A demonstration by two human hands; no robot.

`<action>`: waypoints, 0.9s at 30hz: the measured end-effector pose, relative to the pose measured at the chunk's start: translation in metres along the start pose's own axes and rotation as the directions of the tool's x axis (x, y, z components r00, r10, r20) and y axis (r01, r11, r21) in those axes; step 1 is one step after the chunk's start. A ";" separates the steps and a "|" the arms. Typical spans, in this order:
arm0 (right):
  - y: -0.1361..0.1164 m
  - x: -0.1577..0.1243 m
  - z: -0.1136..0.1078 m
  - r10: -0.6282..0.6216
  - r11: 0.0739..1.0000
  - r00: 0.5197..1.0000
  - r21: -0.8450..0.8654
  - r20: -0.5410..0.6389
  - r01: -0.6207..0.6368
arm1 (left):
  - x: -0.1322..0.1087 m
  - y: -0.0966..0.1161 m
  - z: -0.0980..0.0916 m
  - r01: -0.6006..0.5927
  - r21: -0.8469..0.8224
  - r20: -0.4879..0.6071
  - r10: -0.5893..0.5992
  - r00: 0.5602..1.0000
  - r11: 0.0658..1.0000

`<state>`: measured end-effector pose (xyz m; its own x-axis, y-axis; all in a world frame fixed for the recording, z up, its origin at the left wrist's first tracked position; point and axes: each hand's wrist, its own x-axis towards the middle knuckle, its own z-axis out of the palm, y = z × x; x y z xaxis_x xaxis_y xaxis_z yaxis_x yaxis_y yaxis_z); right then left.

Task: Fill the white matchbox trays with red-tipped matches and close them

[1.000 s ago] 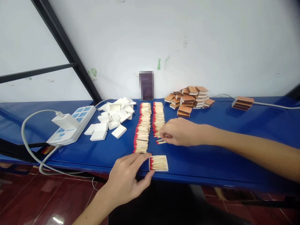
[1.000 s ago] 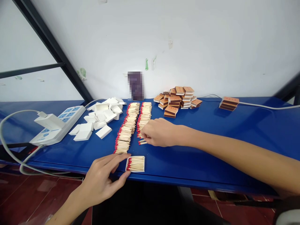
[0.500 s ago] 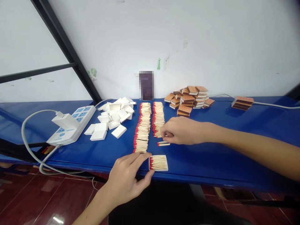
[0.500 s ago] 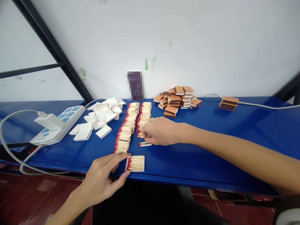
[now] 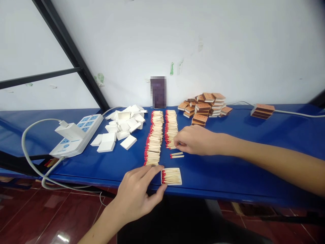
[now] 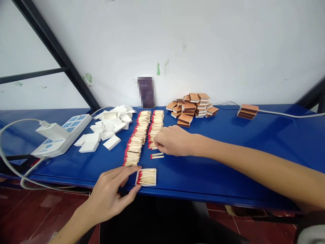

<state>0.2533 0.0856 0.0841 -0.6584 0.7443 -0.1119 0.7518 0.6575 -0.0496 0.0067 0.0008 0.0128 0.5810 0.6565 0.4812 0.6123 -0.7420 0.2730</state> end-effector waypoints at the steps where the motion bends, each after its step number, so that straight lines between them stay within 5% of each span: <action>1: 0.000 0.000 0.000 0.005 1.000 1.000 -0.006 -0.003 -0.005 | 0.000 0.000 0.000 0.000 0.001 0.000 0.000 1.000 1.000; 27: 0.000 0.001 0.004 -0.025 1.000 1.000 -0.003 -0.006 0.025 | 0.001 0.000 0.000 0.001 0.003 -0.003 -0.001 1.000 1.000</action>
<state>0.2527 0.0855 0.0800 -0.6775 0.7280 -0.1051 0.7347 0.6766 -0.0498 0.0070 0.0014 0.0132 0.5791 0.6567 0.4831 0.6146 -0.7410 0.2706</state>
